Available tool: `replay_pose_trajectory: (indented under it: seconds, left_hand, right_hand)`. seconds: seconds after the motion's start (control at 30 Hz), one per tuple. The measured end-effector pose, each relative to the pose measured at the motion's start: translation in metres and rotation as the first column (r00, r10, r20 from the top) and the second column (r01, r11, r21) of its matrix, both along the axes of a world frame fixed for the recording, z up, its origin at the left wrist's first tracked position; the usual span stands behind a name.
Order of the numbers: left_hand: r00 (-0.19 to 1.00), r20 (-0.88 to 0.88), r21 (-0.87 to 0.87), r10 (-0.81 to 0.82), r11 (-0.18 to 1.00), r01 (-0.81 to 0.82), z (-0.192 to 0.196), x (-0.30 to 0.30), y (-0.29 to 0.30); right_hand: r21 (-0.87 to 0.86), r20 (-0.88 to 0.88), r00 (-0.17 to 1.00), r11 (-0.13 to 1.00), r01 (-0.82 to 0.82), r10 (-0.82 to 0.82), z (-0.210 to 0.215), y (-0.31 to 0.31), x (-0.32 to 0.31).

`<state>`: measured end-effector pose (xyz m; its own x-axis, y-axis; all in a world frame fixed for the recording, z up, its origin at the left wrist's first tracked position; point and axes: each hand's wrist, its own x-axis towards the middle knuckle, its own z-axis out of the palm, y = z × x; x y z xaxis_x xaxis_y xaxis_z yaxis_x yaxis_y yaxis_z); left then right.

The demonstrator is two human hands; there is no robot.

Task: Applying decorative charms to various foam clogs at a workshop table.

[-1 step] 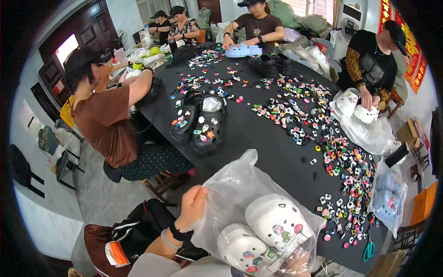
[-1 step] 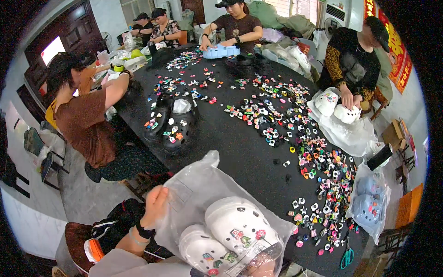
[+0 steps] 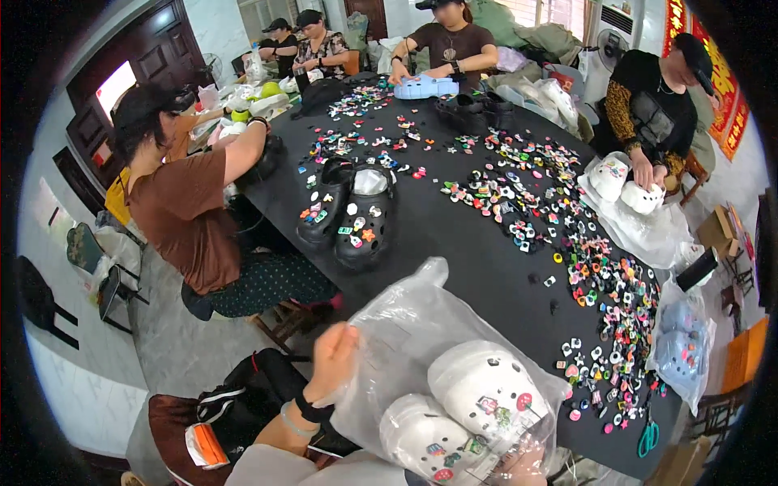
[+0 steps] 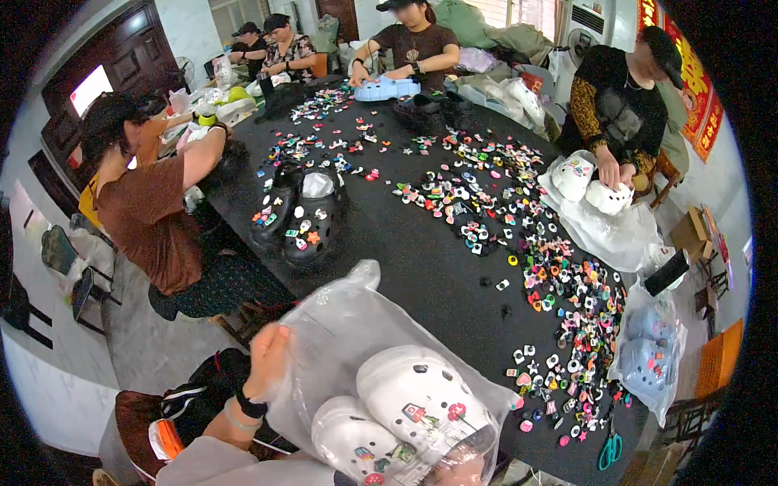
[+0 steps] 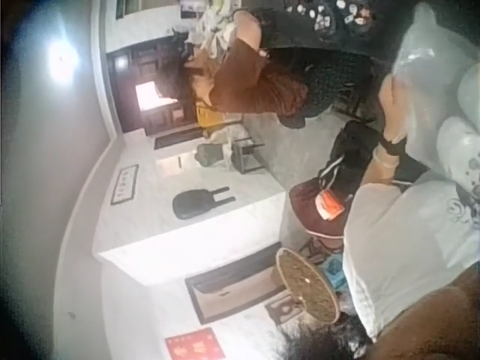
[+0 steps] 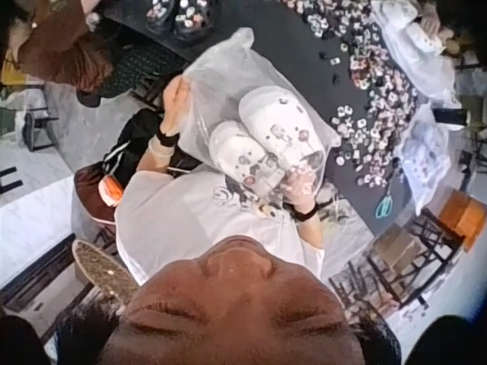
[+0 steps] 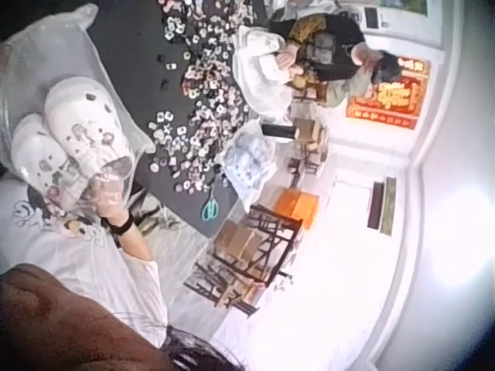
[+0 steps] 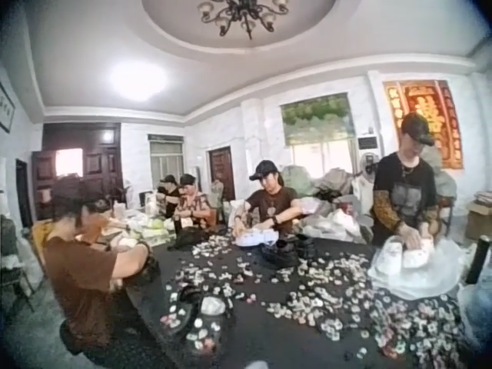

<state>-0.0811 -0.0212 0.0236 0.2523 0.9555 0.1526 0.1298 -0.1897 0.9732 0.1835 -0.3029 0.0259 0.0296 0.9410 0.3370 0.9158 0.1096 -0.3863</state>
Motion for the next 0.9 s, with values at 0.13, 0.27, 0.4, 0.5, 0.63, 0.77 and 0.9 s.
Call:
replay_pose_trajectory:
  seconds: [0.13,0.27,0.4,0.5,0.63,0.77,0.9]
  left_hand:
    - [0.813,0.503,-0.300,0.295,0.941,-0.156,0.006,-0.035,0.044]
    - [0.501,0.849,-0.384,0.166,0.846,0.371,-0.038,-0.077,0.065]
    - [0.573,0.819,-0.379,0.042,0.790,0.483,-0.051,-0.048,0.070]
    - [0.619,0.784,-0.363,-0.051,0.771,0.524,-0.054,-0.046,0.070]
    - [0.657,0.735,-0.326,-0.167,0.762,0.559,-0.053,-0.051,0.073]
    - [0.683,0.687,-0.284,-0.250,0.772,0.569,-0.055,-0.058,0.066]
    - [0.708,0.633,-0.259,-0.314,0.775,0.576,-0.061,-0.066,0.055]
  right_hand:
    - [0.029,-0.002,0.995,0.994,0.104,-0.104,0.003,-0.017,-0.009]
    - [0.012,0.094,0.995,0.999,0.033,-0.034,0.016,0.000,0.013]
    - [0.032,0.199,0.975,0.995,0.091,-0.095,0.030,0.013,0.044]
    - [0.075,0.193,0.974,0.992,0.103,-0.115,0.052,0.040,0.065]
    - [0.127,0.095,0.986,0.984,0.128,-0.140,0.058,0.098,0.075]
    - [0.114,-0.107,0.973,0.969,0.218,-0.206,0.050,0.149,0.066]
    - [0.046,-0.115,0.956,0.960,0.275,-0.268,0.015,0.184,0.069]
